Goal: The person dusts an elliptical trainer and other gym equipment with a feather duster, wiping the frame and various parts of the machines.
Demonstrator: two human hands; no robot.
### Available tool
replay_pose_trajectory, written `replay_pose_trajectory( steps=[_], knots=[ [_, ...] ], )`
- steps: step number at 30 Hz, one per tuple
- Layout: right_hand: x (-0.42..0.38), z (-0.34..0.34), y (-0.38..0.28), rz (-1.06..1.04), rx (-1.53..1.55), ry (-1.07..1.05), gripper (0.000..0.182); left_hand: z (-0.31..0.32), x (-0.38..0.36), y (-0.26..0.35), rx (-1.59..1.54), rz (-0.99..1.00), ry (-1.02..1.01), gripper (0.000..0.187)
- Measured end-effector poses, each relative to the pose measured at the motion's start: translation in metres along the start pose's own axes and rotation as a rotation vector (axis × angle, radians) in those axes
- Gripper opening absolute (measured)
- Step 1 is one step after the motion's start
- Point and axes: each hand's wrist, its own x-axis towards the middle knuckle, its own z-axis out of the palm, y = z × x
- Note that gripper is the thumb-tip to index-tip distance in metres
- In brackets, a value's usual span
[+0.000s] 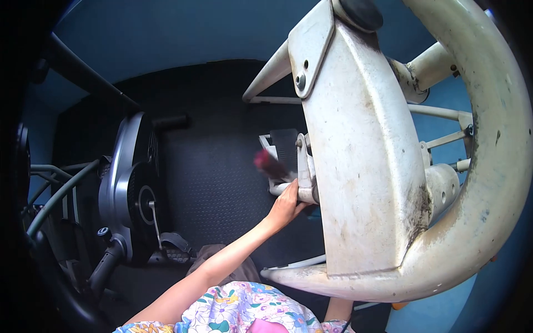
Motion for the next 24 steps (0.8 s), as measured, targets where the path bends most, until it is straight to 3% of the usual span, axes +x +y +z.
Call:
replay_pose_trajectory(
  steps=[3, 11, 12, 15, 20, 22, 24],
  knots=[
    [0.052, 0.002, -0.015, -0.072, -0.165, 0.02, 0.028, 0.001, 0.0, -0.002, -0.005, 0.017, 0.015, 0.068],
    [0.1, 0.031, 0.016, -0.445, -0.006, 0.478, 0.026, -0.009, 0.004, 0.004, -0.09, -0.003, -0.006, 0.059],
    [0.086, 0.033, 0.013, -0.443, -0.007, 0.475, 0.026, -0.009, 0.003, 0.003, -0.089, -0.006, -0.004, 0.059],
    [0.04, 0.03, 0.019, -0.247, 0.055, 0.143, 0.026, -0.008, 0.005, 0.002, -0.094, 0.015, -0.005, 0.06],
    [0.062, 0.06, 0.064, -0.207, 0.009, 0.163, 0.026, -0.001, 0.001, -0.004, -0.053, 0.038, 0.031, 0.063],
    [0.079, 0.092, 0.054, -0.286, 0.065, 0.398, 0.023, -0.001, 0.001, -0.007, -0.043, 0.036, 0.014, 0.063],
    [0.109, 0.102, 0.063, -0.358, -0.106, 0.565, 0.02, 0.0, -0.001, -0.007, -0.037, 0.034, -0.008, 0.063]
  ],
)
